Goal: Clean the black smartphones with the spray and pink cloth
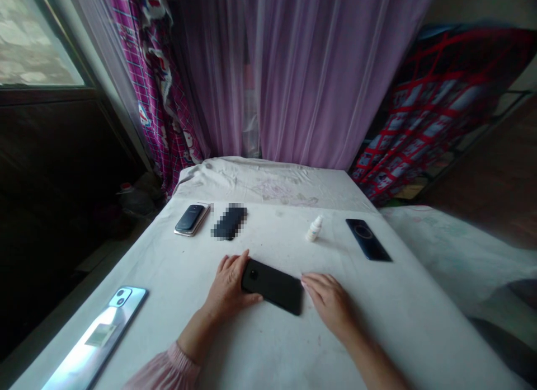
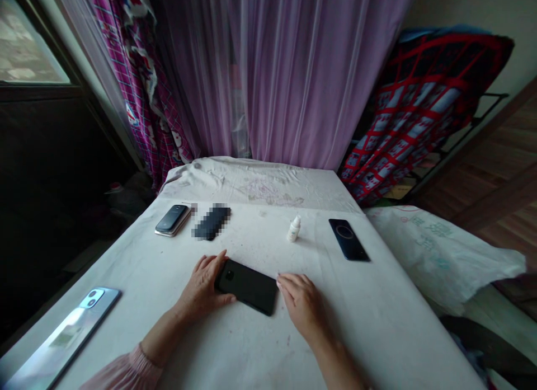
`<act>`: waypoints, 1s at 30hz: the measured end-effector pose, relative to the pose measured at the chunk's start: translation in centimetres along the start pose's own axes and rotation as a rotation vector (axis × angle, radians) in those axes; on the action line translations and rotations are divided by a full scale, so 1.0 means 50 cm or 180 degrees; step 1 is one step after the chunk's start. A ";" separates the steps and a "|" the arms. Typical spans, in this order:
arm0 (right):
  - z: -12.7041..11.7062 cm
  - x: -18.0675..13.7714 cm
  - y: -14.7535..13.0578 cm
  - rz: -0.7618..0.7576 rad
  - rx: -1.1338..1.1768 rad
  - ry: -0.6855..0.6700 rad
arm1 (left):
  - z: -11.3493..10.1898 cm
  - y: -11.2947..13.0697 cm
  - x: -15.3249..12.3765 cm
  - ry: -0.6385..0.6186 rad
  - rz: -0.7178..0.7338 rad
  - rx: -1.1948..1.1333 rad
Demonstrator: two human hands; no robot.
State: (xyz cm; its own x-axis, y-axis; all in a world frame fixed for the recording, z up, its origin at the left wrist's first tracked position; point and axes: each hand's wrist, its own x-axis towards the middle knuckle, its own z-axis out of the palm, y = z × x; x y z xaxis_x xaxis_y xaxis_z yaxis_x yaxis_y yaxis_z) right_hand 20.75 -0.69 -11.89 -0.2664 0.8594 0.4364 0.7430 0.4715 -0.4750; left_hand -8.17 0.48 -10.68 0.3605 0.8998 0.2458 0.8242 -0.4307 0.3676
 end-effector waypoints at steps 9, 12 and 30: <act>0.002 0.000 0.002 0.0503 0.0304 0.0743 | 0.030 0.065 -0.021 0.0628 -0.0623 0.0590; 0.011 0.026 -0.015 0.0370 0.0251 0.0783 | 0.031 0.061 -0.048 0.0512 -0.0540 0.0448; 0.062 0.007 -0.135 -0.0358 -0.0920 -0.0544 | 0.006 0.044 -0.070 0.0341 -0.0269 -0.0010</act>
State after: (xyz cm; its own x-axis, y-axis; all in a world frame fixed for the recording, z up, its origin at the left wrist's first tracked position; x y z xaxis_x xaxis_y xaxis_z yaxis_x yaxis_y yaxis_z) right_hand 13.75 -2.97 -10.91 -0.4370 0.8375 0.3279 0.8398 0.5105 -0.1848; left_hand -7.47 -3.57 -11.01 0.2412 0.9203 0.3081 0.8483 -0.3541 0.3937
